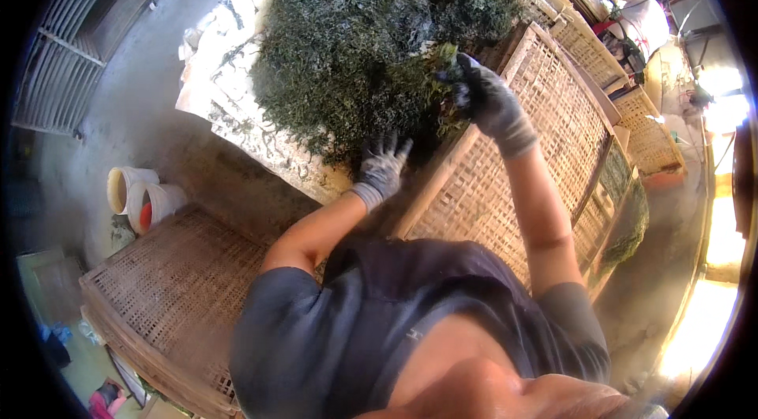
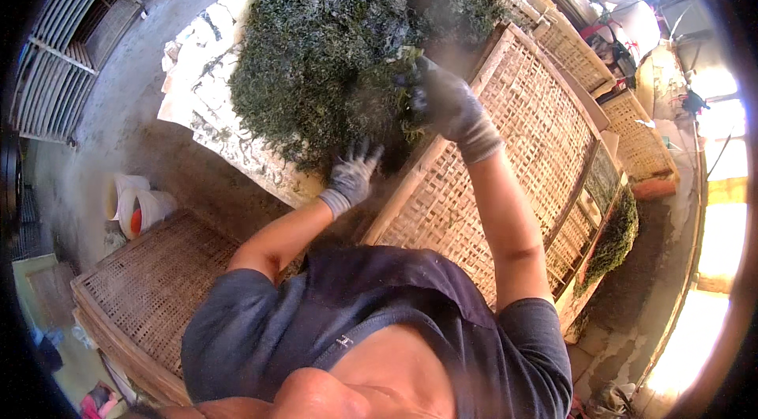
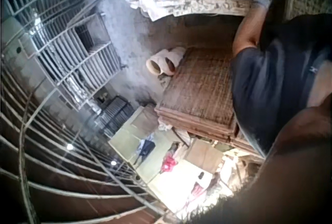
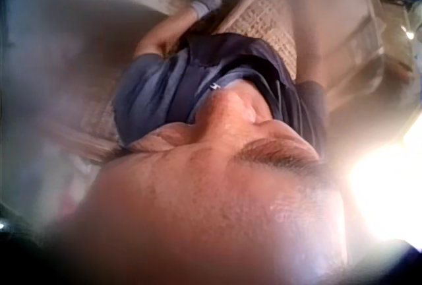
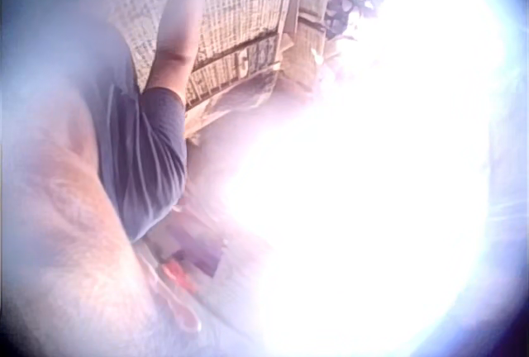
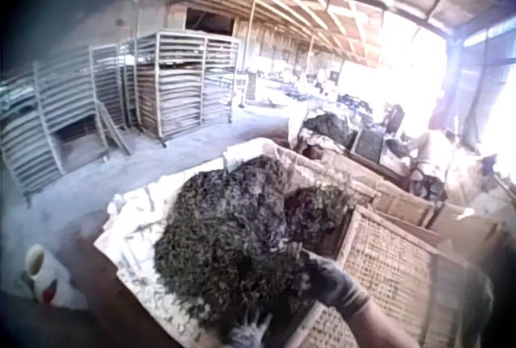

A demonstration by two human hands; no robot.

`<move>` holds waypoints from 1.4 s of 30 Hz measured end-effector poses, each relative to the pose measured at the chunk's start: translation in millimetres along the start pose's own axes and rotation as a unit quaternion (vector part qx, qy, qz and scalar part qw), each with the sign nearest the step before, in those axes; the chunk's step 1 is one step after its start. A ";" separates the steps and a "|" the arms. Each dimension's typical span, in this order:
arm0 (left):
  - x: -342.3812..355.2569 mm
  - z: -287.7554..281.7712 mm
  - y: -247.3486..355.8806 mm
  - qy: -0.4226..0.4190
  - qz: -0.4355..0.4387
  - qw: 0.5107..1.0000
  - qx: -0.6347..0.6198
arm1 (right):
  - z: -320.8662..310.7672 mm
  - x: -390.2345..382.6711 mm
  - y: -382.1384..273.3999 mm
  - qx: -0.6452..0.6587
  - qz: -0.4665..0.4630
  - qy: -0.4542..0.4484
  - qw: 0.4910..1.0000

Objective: The person is handling green leafy material, picking it up from a large bin by hand, and spreading it evenly onto a rectangular bamboo tray.

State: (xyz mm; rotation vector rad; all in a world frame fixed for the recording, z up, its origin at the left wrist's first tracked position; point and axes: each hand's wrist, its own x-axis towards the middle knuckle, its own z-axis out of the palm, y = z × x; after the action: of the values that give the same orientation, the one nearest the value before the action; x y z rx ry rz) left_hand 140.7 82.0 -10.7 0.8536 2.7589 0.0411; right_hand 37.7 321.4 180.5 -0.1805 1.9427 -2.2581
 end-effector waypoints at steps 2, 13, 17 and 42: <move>27.3 28.9 9.7 0.070 0.010 0.993 0.100 | 3.7 -0.7 -42.3 0.134 0.039 0.017 0.990; 172.8 1.6 -36.6 0.032 0.026 0.984 -0.174 | -8.3 -11.3 -87.5 -0.361 -0.254 -0.003 0.897; 142.9 -96.0 -48.8 0.093 0.026 0.948 -0.303 | -42.8 -21.3 -43.0 -0.365 -0.270 0.032 0.890; 57.5 -230.5 -86.7 0.173 0.032 0.803 -0.570 | 46.4 -16.6 22.0 -0.172 -0.178 -0.037 0.968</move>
State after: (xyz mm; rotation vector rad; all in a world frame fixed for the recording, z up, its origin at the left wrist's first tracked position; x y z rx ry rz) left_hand -10.0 53.3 190.3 0.5628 2.2574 1.7876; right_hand 63.9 276.4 166.0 -0.6946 2.4066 -2.0400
